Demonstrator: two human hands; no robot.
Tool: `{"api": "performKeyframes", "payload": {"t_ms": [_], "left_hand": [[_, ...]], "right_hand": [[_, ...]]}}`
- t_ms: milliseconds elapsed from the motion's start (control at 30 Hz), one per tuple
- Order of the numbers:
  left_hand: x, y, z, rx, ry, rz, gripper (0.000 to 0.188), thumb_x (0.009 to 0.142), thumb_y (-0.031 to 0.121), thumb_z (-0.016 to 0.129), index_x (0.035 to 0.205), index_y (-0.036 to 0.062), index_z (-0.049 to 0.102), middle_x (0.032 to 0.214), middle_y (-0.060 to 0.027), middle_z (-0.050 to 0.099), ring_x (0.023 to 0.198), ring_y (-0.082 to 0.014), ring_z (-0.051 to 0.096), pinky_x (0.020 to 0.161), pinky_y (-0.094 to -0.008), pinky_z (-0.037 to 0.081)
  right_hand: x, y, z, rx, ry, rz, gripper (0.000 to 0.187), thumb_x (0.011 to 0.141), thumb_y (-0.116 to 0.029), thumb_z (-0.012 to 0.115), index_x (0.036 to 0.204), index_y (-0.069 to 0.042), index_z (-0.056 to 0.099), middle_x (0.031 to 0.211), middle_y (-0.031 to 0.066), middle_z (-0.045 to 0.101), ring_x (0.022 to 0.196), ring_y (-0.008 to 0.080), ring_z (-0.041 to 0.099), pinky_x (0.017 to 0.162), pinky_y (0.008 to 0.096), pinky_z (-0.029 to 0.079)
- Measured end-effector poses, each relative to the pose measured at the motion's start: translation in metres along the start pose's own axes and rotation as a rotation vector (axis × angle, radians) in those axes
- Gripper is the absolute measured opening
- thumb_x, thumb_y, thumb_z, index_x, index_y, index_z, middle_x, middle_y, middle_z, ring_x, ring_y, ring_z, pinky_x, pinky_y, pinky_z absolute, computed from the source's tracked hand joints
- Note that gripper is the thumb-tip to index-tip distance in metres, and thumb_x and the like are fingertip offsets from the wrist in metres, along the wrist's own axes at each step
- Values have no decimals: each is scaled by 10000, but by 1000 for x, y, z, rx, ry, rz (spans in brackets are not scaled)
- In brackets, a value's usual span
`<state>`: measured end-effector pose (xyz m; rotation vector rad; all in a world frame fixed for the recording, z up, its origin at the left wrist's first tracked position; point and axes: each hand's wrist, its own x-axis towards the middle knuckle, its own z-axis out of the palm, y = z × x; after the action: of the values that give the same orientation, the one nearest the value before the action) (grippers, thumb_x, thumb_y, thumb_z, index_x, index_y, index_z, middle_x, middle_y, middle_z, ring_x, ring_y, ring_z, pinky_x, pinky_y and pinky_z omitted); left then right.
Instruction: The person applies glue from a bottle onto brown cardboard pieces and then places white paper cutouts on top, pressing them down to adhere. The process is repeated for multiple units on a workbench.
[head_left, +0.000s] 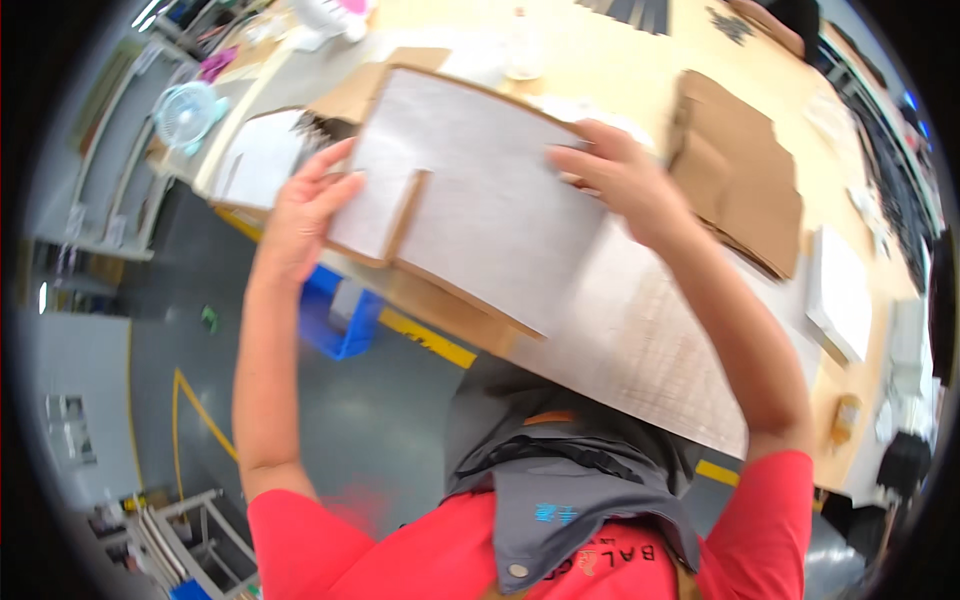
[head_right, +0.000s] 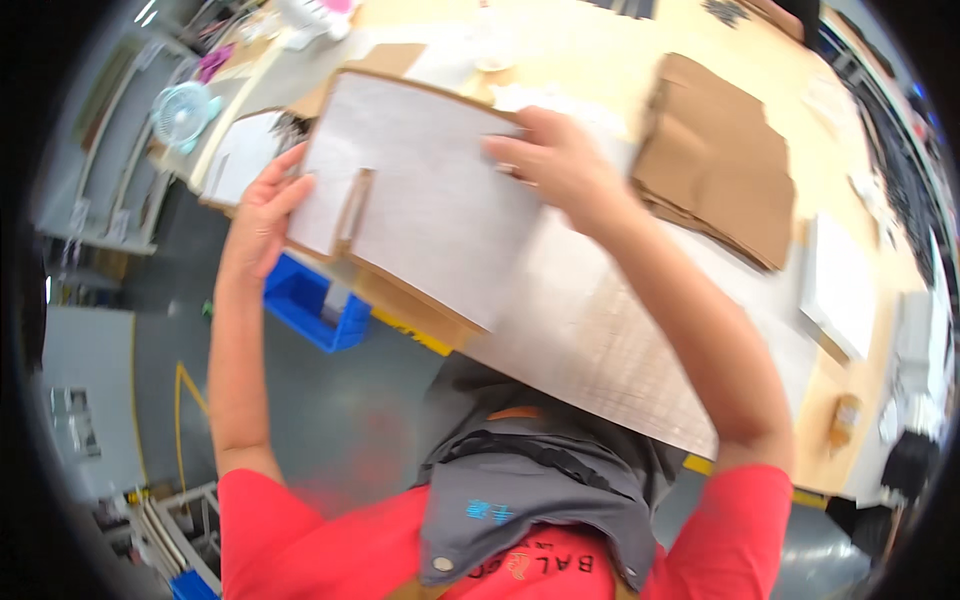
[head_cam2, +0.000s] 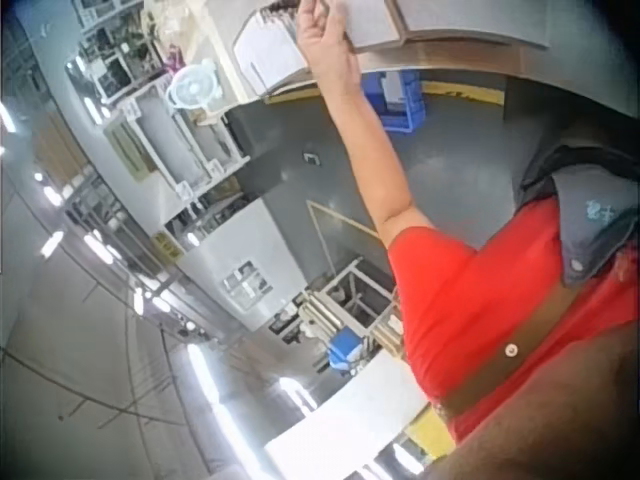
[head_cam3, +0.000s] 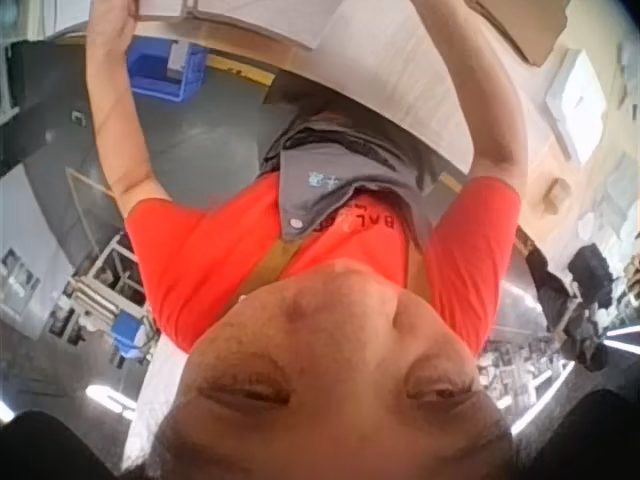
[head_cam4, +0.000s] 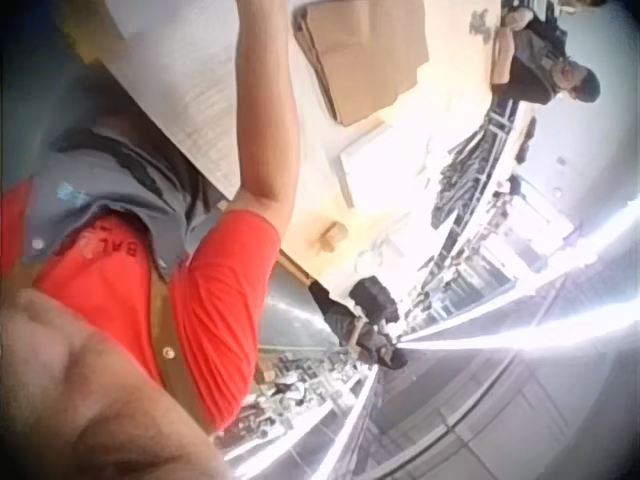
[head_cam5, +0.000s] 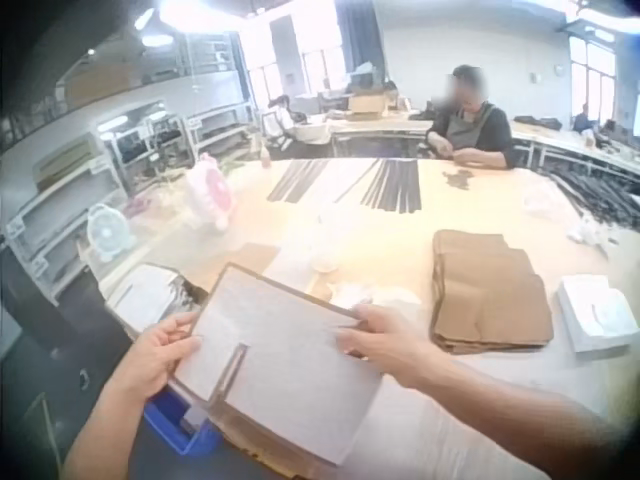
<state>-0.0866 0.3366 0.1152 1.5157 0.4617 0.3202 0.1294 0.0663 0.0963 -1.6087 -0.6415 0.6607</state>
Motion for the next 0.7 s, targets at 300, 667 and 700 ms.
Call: {"api": "performKeyframes", "payload": {"t_ms": [300, 667, 700], "left_hand": [[16, -49, 11, 938, 326, 340, 423, 885, 197, 764, 1290, 116, 671, 1153, -58, 668, 1035, -199, 633, 902, -353, 502], [10, -33, 87, 858, 41, 414, 282, 905, 99, 724, 1187, 90, 724, 1167, -60, 680, 1012, -177, 639, 839, -307, 525], [8, -30, 91, 858, 37, 417, 274, 906, 98, 723, 1180, 87, 726, 1164, -61, 681, 1010, -178, 639, 839, -307, 524]], "right_hand": [[-27, 70, -106, -884, 391, -175, 265, 905, -233, 730, 1088, -67, 632, 1078, 96, 680, 1003, 299, 649, 864, 403, 514], [-38, 103, -124, -1149, 402, -295, 279, 833, -200, 781, 1014, -81, 606, 1048, 58, 639, 1010, 286, 590, 864, 395, 484], [-37, 105, -123, -1139, 408, -284, 276, 830, -194, 783, 1006, -81, 602, 1048, 56, 637, 1003, 285, 589, 860, 395, 481]]}}
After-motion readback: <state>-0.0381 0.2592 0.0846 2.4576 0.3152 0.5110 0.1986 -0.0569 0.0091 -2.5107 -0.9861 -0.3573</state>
